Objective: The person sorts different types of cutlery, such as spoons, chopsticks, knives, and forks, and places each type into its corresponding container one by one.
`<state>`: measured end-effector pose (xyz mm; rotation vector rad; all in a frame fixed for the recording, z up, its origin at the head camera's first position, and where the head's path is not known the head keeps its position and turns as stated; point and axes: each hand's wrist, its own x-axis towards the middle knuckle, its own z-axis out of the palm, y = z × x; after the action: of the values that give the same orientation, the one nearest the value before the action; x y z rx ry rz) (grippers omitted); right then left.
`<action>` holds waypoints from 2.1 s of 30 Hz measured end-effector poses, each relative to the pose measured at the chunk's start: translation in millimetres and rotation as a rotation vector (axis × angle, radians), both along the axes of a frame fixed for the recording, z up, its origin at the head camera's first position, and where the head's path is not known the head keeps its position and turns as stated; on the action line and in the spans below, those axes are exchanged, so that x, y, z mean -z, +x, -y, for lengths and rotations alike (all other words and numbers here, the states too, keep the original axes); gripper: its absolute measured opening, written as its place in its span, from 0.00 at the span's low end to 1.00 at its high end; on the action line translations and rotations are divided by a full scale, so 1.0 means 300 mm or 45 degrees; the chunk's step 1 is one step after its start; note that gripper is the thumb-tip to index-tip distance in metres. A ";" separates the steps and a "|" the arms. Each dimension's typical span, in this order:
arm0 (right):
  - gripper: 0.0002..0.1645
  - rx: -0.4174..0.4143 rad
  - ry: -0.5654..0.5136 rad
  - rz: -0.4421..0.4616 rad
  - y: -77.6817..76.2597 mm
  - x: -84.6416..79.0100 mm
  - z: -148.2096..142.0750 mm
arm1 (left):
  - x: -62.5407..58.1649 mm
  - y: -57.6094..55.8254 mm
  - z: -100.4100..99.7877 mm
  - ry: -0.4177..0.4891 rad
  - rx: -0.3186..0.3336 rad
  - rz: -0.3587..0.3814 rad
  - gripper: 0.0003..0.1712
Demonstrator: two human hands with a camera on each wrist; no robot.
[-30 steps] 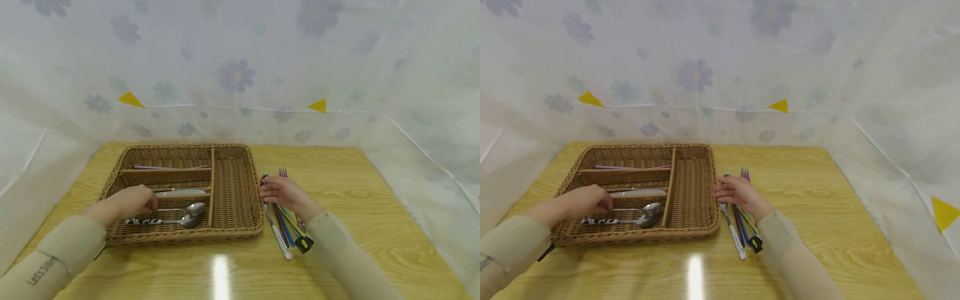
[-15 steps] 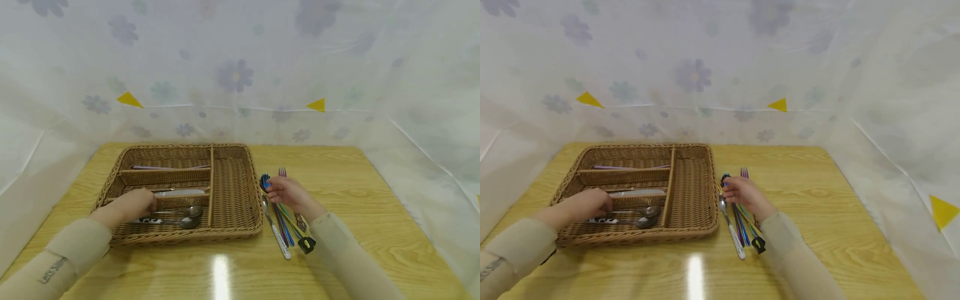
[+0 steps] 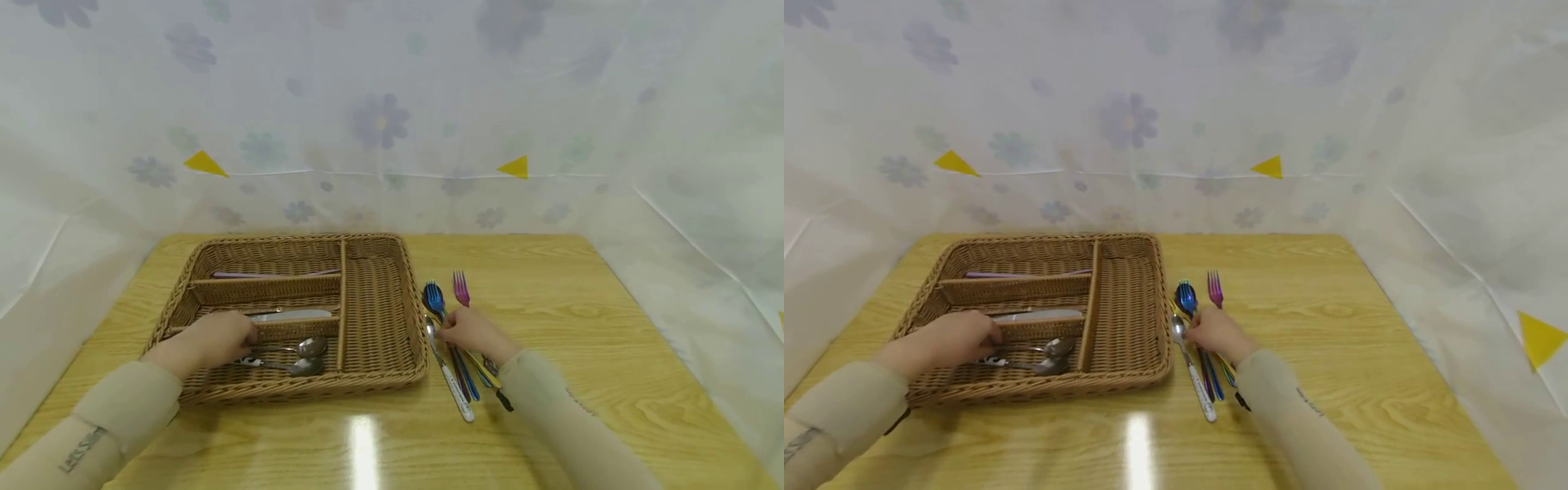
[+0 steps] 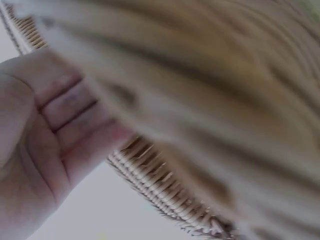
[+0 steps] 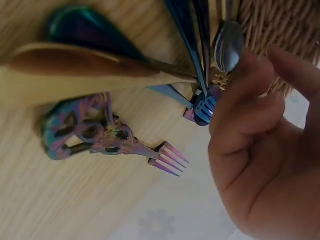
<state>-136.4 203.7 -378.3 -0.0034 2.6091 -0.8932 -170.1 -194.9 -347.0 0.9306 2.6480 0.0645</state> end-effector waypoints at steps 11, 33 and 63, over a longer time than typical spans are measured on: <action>0.24 -0.031 0.329 -0.045 0.035 0.024 0.055 | -0.047 0.015 -0.072 0.219 0.096 -0.321 0.05; 0.11 0.070 -0.438 0.255 0.000 0.028 -0.073 | -0.052 0.019 -0.077 0.221 0.052 -0.249 0.07; 0.14 0.373 -0.963 0.271 -0.013 -0.018 -0.125 | -0.069 0.007 -0.107 0.216 0.062 -0.190 0.08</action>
<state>-140.4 241.2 -372.9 0.2588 1.9645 -1.8174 -168.0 -162.9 -326.3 1.0935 2.7892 0.2197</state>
